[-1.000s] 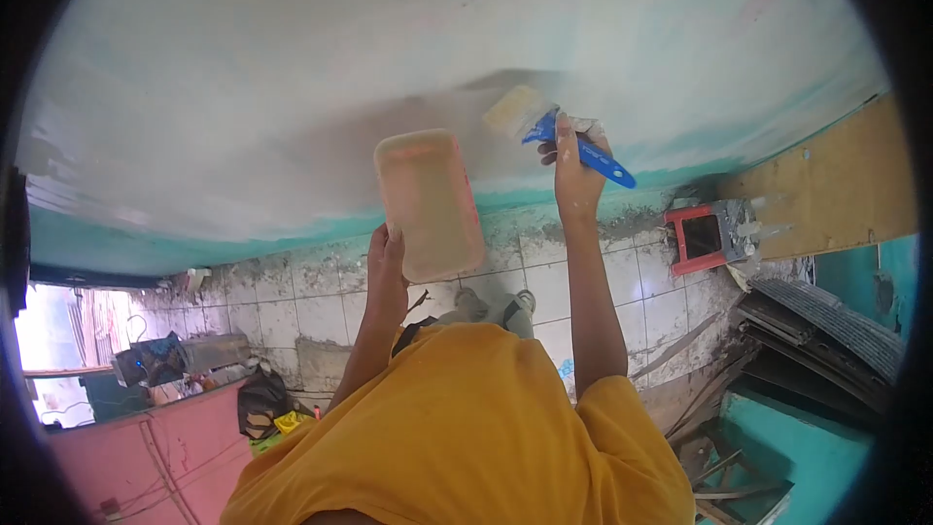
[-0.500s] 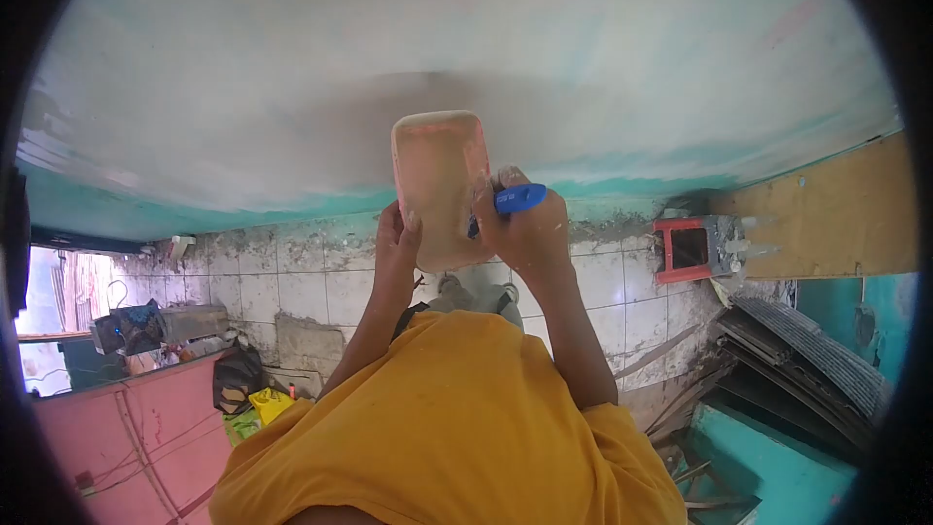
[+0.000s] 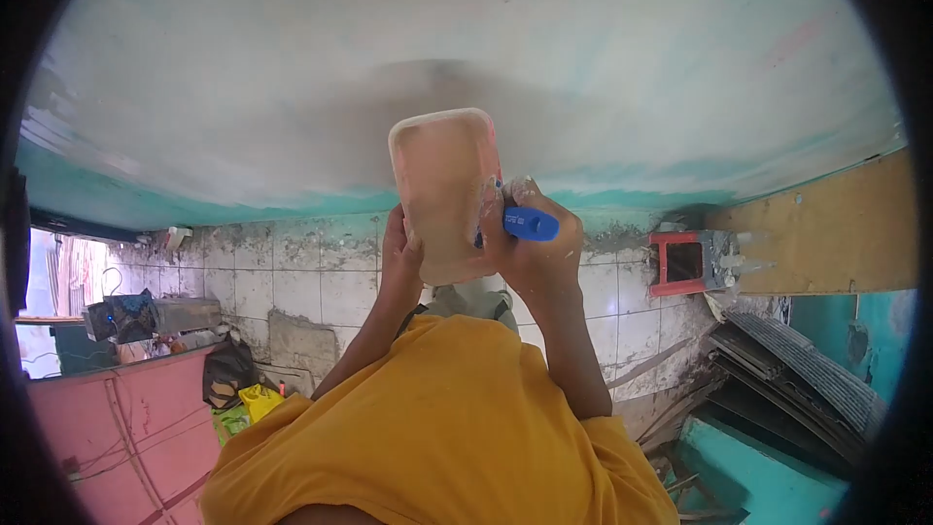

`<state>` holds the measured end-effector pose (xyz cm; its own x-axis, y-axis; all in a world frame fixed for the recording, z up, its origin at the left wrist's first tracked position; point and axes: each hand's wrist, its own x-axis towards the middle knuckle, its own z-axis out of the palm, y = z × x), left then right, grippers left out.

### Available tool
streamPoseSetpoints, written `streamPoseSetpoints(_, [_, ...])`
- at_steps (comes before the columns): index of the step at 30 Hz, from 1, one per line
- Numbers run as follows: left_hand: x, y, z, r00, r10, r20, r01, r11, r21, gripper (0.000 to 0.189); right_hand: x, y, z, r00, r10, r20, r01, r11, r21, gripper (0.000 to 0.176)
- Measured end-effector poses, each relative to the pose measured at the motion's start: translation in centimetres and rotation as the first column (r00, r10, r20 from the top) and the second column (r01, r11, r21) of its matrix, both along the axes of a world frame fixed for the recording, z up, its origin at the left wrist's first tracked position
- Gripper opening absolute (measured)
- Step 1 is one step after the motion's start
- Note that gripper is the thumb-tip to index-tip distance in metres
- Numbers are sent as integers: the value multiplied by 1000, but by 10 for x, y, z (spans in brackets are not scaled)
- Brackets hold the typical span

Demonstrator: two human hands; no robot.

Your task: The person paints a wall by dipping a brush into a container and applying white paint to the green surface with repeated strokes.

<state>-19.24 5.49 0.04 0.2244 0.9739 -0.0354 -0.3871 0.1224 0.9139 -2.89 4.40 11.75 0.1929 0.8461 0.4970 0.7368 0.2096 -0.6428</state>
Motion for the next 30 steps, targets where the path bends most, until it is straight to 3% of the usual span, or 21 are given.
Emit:
streamPoseSetpoints(3, [3, -2, -5, 999, 10, 40, -8, 998, -60, 75, 1, -1, -6, 998, -15, 65, 18, 999, -45, 22])
streamPoseSetpoints(10, [3, -5, -11, 998, 50, 37, -49, 998, -31, 75, -3, -9, -21, 1000, 5, 5, -5, 1000, 0, 23])
streamPoseSetpoints(12, [6, -8, -10, 998, 63, 28, -62, 998, -29, 75, -3, -12, -21, 994, 5, 107, 0, 999, -40, 28])
streamPoseSetpoints(15, [12, -10, -6, 993, 114, 38, -112, 992, -51, 75, 5, -14, -27, 995, -34, 93, 32, 999, 22, 24])
streamPoseSetpoints(19, [21, -18, -2, 991, 133, 14, -132, 990, -50, 73, 15, -18, -24, 995, -14, 102, 16, 1000, -17, 25])
streamPoseSetpoints(21, [24, -25, 1, 990, 141, 6, -140, 988, -64, 72, 21, -27, -19, 998, -4, -62, 3, 1000, -17, 26])
streamPoseSetpoints(24, [34, -34, 6, 984, 175, -26, -177, 979, -101, 69, 36, -34, -28, 986, -23, -166, 28, 999, 29, 25])
streamPoseSetpoints(30, [45, -63, 15, 983, 165, -85, -177, 973, -148, 70, 61, -56, -30, 984, -39, -172, 32, 998, -45, 23])
